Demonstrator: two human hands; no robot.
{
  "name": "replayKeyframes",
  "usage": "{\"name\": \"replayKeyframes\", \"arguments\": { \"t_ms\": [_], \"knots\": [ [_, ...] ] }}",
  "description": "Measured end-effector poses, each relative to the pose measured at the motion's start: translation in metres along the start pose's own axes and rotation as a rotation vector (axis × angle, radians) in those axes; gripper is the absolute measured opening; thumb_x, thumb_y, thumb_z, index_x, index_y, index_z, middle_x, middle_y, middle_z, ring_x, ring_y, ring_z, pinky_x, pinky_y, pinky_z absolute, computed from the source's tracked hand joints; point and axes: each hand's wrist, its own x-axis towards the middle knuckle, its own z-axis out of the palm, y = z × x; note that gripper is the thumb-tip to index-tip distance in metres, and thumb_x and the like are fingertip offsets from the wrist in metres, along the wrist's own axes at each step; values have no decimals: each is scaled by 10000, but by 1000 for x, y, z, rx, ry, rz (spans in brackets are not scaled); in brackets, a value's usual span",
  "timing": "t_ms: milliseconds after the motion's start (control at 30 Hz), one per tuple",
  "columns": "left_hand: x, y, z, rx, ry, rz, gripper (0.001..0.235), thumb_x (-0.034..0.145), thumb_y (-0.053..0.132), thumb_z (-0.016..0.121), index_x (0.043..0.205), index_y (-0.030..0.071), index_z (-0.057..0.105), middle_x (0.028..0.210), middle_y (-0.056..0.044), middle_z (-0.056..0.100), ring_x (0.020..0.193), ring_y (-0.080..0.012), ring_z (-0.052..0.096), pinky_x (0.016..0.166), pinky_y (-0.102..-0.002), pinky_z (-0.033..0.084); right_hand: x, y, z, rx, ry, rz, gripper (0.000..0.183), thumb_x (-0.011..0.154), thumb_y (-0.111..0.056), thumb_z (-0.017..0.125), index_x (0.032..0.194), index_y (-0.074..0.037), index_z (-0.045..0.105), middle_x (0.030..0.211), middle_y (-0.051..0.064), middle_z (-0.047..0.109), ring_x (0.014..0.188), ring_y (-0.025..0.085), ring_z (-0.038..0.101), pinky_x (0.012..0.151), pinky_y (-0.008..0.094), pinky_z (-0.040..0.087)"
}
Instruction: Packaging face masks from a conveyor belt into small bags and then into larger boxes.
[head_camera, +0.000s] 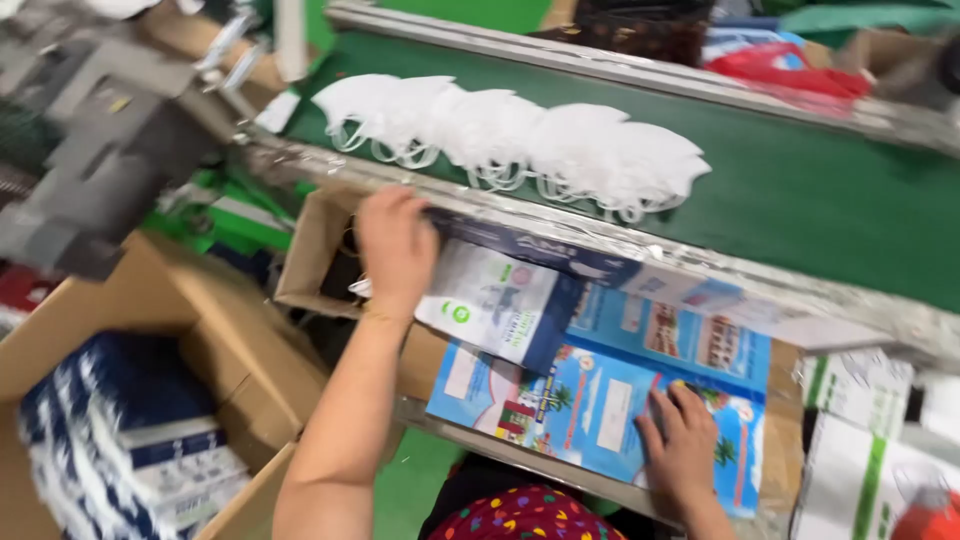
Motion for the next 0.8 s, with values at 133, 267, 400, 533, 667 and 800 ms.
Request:
{"name": "replayKeyframes", "arguments": {
  "t_ms": [133, 267, 400, 533, 667, 800],
  "knots": [
    [26, 74, 108, -269, -317, 147, 441, 866, 80, 678, 1305, 73, 636, 1389, -109, 602, 1388, -338, 473, 1213, -542, 312, 1, -22, -4, -87, 57, 36, 410, 800, -248, 760, 1174, -86, 709, 1313, 160, 632, 1282, 391, 556, 1068, 511, 408],
    [55, 120, 212, 54, -496, 452, 584, 783, 195, 677, 1345, 59, 601, 1416, -141, 582, 1445, -372, 349, 1175, -630, 98, 2, -18, -6, -14, 83, 25, 393, 803, -248, 751, 1165, -99, 717, 1286, 149, 642, 1260, 372, 562, 1063, 486, 409],
    [79, 142, 275, 417, -879, 474, 317, 993, 202, 533, 1199, 39, 710, 1187, -157, 724, 1537, -356, 275, 1188, -681, -32, 4, -18, -5, 39, 90, 26, 372, 821, -232, 743, 1167, -96, 721, 1276, 125, 654, 1259, 354, 569, 1062, 467, 415],
    [85, 158, 257, 529, -990, 638, 290, 983, 151, 535, 1078, 91, 802, 1089, -90, 755, 1532, -352, 374, 1260, -671, -51, -1, -21, -9, 38, 69, 35, 375, 797, -223, 759, 1145, -87, 728, 1278, 132, 655, 1250, 364, 568, 1038, 473, 409],
    [71, 193, 219, -77, -713, 470, 365, 874, 76, 611, 1230, 65, 689, 1178, -126, 720, 1346, -331, 528, 1166, -651, 135, 2, -5, 5, 54, 110, 42, 343, 811, -219, 747, 1127, -85, 736, 1275, 111, 662, 1270, 342, 568, 1056, 464, 406],
    [-12, 202, 165, -742, -892, -63, 505, 841, -10, 666, 1337, -21, 571, 1222, -209, 673, 1173, -370, 635, 996, -402, 505, -10, 29, 6, 210, 98, 74, 348, 873, -223, 719, 1209, -131, 707, 1330, 53, 686, 1357, 281, 577, 1161, 417, 428]
  ]
}}
